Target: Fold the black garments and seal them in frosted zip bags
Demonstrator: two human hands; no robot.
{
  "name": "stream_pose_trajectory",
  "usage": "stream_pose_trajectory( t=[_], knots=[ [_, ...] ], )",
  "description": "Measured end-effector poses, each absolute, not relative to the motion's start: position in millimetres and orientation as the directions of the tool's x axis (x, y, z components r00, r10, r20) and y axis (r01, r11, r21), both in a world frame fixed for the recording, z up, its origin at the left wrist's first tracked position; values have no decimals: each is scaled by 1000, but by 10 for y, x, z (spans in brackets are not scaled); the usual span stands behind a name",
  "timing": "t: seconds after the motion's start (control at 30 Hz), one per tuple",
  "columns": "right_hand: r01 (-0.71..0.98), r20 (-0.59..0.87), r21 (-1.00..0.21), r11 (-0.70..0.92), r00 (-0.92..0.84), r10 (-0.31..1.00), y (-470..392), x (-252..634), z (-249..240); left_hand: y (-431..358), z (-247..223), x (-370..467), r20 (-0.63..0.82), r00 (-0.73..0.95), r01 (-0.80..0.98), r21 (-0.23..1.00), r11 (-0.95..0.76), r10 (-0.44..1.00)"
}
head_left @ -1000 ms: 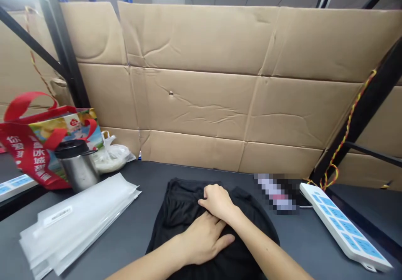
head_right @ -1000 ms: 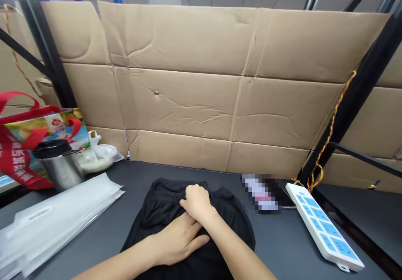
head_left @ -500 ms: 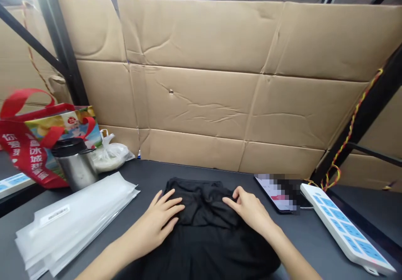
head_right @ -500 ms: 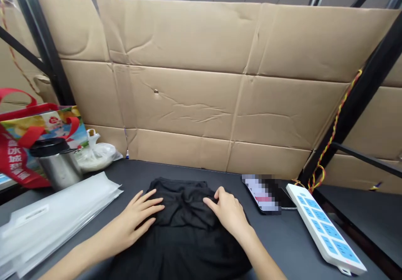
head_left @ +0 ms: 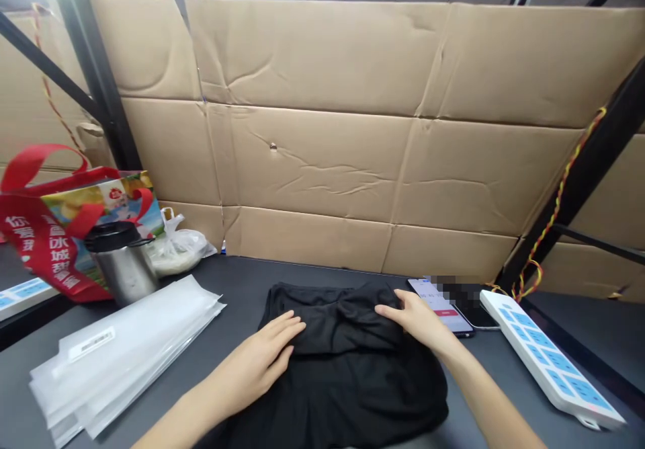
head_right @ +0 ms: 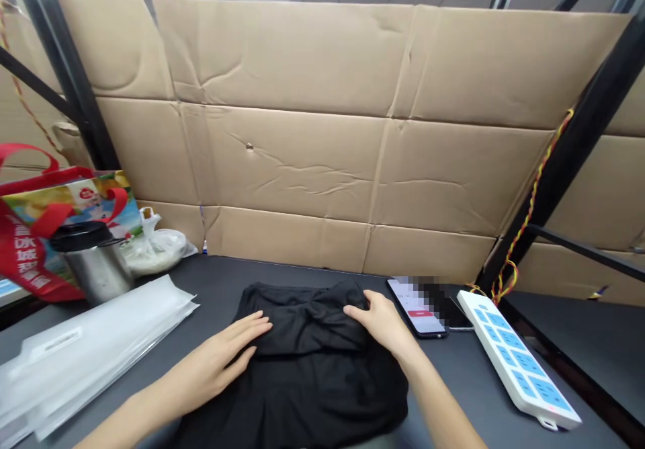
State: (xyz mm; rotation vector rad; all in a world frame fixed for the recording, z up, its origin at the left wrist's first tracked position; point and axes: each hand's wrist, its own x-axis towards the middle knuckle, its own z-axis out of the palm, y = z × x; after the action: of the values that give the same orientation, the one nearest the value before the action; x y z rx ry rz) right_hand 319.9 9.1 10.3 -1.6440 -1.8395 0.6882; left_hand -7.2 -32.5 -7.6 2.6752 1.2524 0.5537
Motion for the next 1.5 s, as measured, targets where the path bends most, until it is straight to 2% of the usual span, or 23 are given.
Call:
stream_pose_trajectory(
  t=[0.1,0.2,0.33,0.5,0.53,0.67,0.73,0.77,0.83,0.93,1.0,1.07,1.17,1.37,1.5],
  knots=[
    [673,-18,-739,32,-67,998,126,3359,52,-326,-108,39,262,633,671,283,-685,728],
    [724,-35,-690,-3,-30,999,167,3415,-51,-305,-199,31,222,665,642,318,-698,713],
    [819,49,-573,-30,71,996,176,3302,-4,-300,-303,-67,209,610,669,382,-638,765],
    [922,216,-386,-27,119,969,37,2747,361,-297,-324,-65,278,594,642,402,-653,755],
    [964,296,-265,1,81,952,-5,2581,416,-292,-325,-55,284,592,638,407,-654,754],
    [976,364,-133,170,-112,925,-170,1912,399,-270,-341,-52,285,588,627,431,-649,757],
    [954,329,-91,286,-242,913,-229,1697,280,-262,-351,-72,282,581,631,436,-642,763],
    [937,288,-87,339,-303,909,-250,1645,218,-259,-353,-84,282,579,632,437,-640,765],
    [894,245,-154,421,-378,893,-272,1660,130,-257,-352,-101,279,579,630,443,-637,766],
    [764,336,-334,552,-451,827,-262,1893,104,-256,-346,-108,280,581,620,456,-638,764],
    [647,350,-369,667,-569,745,-244,2073,102,-251,-348,-106,287,583,614,458,-643,760],
    [572,269,-374,730,-686,676,-228,2196,66,-244,-352,-105,295,584,607,460,-648,756],
    [561,154,-399,725,-739,656,-215,2249,-29,-243,-347,-105,305,586,593,470,-654,751],
    [612,149,-393,687,-695,704,-169,2145,-145,-271,-308,-59,295,602,595,454,-663,742],
    [658,180,-321,681,-664,726,-151,2087,-242,-171,-253,-271,377,521,698,327,-637,765]
  ],
)
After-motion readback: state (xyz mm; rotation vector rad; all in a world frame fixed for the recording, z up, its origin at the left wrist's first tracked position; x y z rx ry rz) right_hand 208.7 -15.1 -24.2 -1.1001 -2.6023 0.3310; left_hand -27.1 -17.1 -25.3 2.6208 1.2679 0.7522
